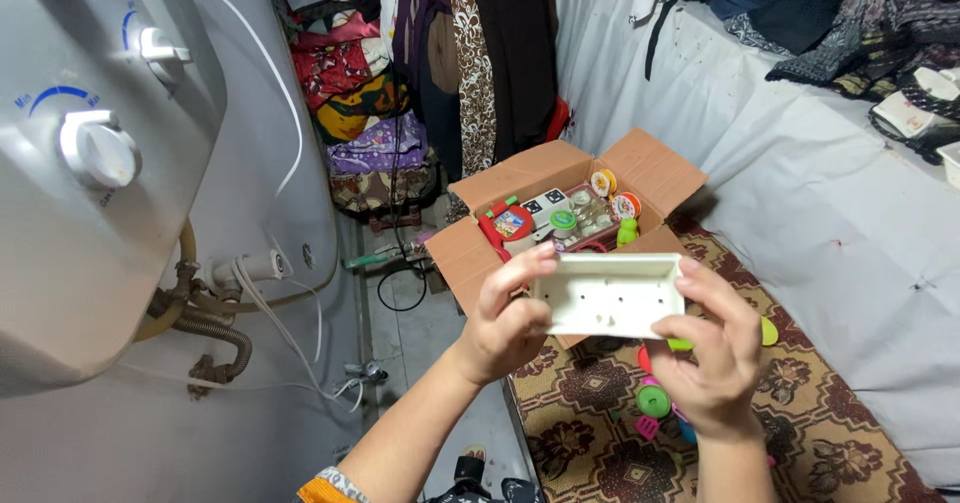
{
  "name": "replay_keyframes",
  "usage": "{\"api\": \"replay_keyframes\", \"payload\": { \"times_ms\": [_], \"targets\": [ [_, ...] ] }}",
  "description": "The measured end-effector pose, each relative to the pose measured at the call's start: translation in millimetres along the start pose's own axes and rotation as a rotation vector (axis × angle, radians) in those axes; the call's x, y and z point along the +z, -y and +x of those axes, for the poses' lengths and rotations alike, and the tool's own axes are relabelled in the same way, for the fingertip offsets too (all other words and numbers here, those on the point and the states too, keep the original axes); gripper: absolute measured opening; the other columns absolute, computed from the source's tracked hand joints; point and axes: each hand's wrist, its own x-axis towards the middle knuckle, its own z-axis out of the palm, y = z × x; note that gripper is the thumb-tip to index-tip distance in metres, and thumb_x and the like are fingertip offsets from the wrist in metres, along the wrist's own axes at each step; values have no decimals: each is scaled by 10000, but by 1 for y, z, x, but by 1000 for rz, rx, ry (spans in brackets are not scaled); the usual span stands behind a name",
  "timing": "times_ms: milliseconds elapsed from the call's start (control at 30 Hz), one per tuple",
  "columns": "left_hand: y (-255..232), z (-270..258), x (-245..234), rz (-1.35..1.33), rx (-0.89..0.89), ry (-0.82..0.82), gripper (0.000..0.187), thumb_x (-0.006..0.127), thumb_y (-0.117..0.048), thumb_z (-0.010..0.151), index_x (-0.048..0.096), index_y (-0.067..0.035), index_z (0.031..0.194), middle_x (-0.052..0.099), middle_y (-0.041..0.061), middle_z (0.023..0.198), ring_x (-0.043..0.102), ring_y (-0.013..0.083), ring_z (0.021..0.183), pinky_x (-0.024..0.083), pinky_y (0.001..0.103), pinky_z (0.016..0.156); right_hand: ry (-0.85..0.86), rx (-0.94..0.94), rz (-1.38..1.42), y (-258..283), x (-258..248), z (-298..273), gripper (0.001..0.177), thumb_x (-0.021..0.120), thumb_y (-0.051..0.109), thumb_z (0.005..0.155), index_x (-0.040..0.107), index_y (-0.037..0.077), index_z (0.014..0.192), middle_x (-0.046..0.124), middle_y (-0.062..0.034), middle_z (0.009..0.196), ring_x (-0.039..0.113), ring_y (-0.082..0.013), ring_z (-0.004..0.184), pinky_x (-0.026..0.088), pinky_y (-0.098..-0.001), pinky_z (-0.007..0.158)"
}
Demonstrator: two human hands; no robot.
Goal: The person sorts small plastic toys and kitchenware from a cardboard box onto a patterned surface, then places them back into the box. They handle items such as a toy fan, a toy frying pan, a toy pot, a toy ladle, and a toy stove, picking them up one by one and returning them to the box.
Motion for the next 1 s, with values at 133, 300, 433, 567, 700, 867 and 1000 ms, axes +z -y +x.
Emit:
{"api": "replay_keyframes", "payload": {
  "times_ms": [133, 300, 433, 567, 700, 867, 1000],
  "targets": [
    [4, -7, -1, 56, 76, -8, 238, 760, 87, 803, 561, -34, 850, 521, 161, 1344, 556, 379, 1371, 536, 474, 1169, -45, -67, 26, -6, 2, -13, 310, 764, -117, 694, 596, 54, 891, 511, -121, 1224, 604, -379, 1269, 599, -416, 1054],
    [4, 0, -1, 74, 85, -10, 255, 777, 60, 826, 546, -39, 862, 535, 168, 1368, 556, 377, 1386, 544, 468, 1175, -77, -53, 39, -4, 3, -5, 319, 758, -117, 687, 602, 58, 903, 529, -127, 1207, 618, -379, 1249, 601, -433, 1050],
    [5, 15, -6, -48, -99, 42, 304, 779, 11, 808, 534, -39, 980, 624, 179, 1356, 571, 386, 1413, 522, 481, 1198, 1, 96, 72, -2, -4, 15, 391, 801, -89, 770, 577, 22, 1071, 602, -165, 1285, 656, -380, 1268, 561, -417, 1053],
    [7, 23, -6, -222, -380, 106, 484, 852, -118, 856, 583, -20, 1247, 703, 186, 1271, 709, 287, 1225, 575, 392, 1057, 66, 258, 114, -2, -10, 29, 549, 811, -38, 791, 578, -12, 1287, 641, -202, 1351, 667, -329, 1250, 585, -380, 1040],
    [26, 22, -1, -418, -672, 128, 518, 807, -159, 919, 527, -17, 1331, 739, 119, 1142, 734, 178, 1045, 608, 296, 903, 129, 233, 39, -15, -2, 33, 623, 848, -6, 769, 589, -6, 1336, 657, -211, 1324, 665, -318, 1246, 565, -402, 1058],
    [68, 21, 12, -782, -847, -116, 523, 702, -103, 953, 464, -27, 1412, 664, 87, 1229, 686, 148, 1097, 581, 287, 886, 79, 328, 119, -42, 13, 30, 593, 835, -17, 844, 578, -9, 1378, 672, -179, 1336, 693, -262, 1193, 574, -351, 1046],
    [108, 21, 14, -922, -949, -229, 420, 654, -94, 990, 487, -2, 1365, 668, 105, 1217, 687, 148, 1071, 622, 324, 899, 24, 398, 91, -61, 26, 31, 470, 810, -41, 965, 610, 26, 1384, 685, -132, 1309, 712, -236, 1173, 582, -317, 1059]
  ]
}}
